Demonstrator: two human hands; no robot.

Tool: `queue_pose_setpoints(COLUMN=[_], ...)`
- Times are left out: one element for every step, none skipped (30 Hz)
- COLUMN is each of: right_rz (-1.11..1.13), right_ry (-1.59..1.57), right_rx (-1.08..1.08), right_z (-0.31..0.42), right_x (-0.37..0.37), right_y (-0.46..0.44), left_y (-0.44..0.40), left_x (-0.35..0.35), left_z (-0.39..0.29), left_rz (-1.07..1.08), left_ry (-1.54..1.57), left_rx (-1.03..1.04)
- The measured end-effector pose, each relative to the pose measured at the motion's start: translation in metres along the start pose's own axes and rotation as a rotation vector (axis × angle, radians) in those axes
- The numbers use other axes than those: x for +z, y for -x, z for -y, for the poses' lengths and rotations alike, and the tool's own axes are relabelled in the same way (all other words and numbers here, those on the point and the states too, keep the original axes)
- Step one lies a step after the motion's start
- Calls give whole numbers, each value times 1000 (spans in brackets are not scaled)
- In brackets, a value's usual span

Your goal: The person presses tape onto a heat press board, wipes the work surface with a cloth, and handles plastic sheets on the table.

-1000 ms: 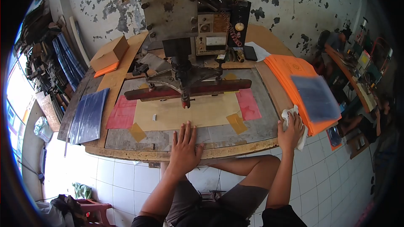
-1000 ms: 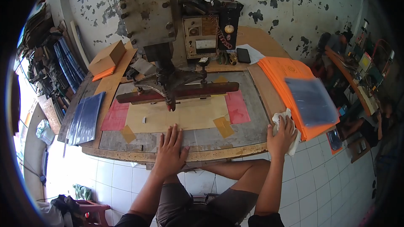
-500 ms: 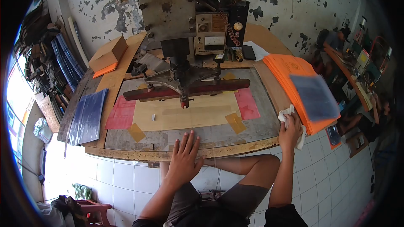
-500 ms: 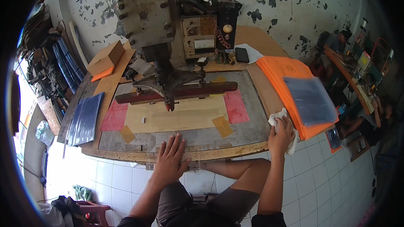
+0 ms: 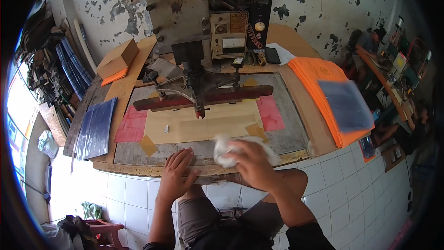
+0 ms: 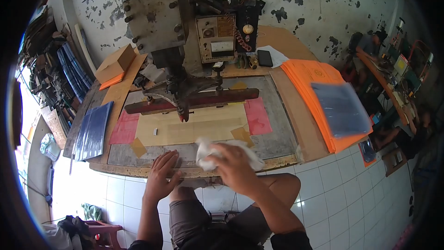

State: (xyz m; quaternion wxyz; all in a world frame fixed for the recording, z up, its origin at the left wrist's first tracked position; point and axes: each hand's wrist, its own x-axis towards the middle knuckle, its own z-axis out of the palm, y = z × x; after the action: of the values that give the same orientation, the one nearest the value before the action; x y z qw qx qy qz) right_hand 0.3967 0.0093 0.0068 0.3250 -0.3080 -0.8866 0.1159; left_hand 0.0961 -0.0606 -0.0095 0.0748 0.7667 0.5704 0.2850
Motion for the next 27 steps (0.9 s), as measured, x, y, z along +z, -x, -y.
queue_pose_setpoints(right_rz=[45,87,128,116,107,101,111,68,25,-17,-42,4,50,97,139,180,221,225,228,232,195,167,139,113,146,174,200], right_ry=[47,96,144,170,194,219,236,281,325,367,355,289,222,155,107,59,10,67,123,180,237,276,315,353,301,216,130], right_rx=[-10,-23,-35,-11,17,45,128,177,225,274,264,193,122,49,-23,-96,-168,-137,-107,-80,40,80,119,160,102,8,-86], right_z=[0,-2,-4,-10,-17,-25,-34,-41,-49,-52,-48,-40,-26,-17,-11,-6,-4,-13,-32,-47,-53,-52,-48,-42,-28,-27,-30], right_x=[10,20,27,28,24,18,12,11,13,13,18,25,30,35,41,46,48,49,52,53,54,60,69,78,77,86,98], right_y=[2,3,3,1,1,1,-2,-2,-1,-3,-4,-5,-10,-15,-19,-23,-24,-29,-39,-49,-55,-57,-62,-67,-74,-78,-82], left_y=[4,8,9,8,9,11,12,12,12,11,11,12,12,11,10,10,11,12,12,11,11,10,9,9,9,10,11], left_x=[4,8,11,11,11,12,13,14,15,15,16,17,16,16,15,16,16,16,16,16,15,15,15,15,15,17,17], left_z=[1,3,4,5,5,5,5,6,7,8,8,8,8,7,7,8,8,9,9,8,8,8,7,8,9,11,12], left_rz=[-2,-7,-12,-14,-13,-12,-16,-24,-32,-36,-40,-41,-38,-37,-34,-39,-42,-44,-46,-49,-51,-51,-52,-52,-50,-48,-47], left_ry=[-41,-84,-128,-129,-128,-123,-129,-135,-141,-141,-141,-140,-137,-134,-131,-134,-136,-139,-135,-131,-128,-125,-122,-118,-125,-131,-138], left_rx=[-2,-3,-3,-4,-6,-10,-6,0,6,12,15,16,15,14,13,15,16,17,18,18,19,20,20,20,19,18,17])
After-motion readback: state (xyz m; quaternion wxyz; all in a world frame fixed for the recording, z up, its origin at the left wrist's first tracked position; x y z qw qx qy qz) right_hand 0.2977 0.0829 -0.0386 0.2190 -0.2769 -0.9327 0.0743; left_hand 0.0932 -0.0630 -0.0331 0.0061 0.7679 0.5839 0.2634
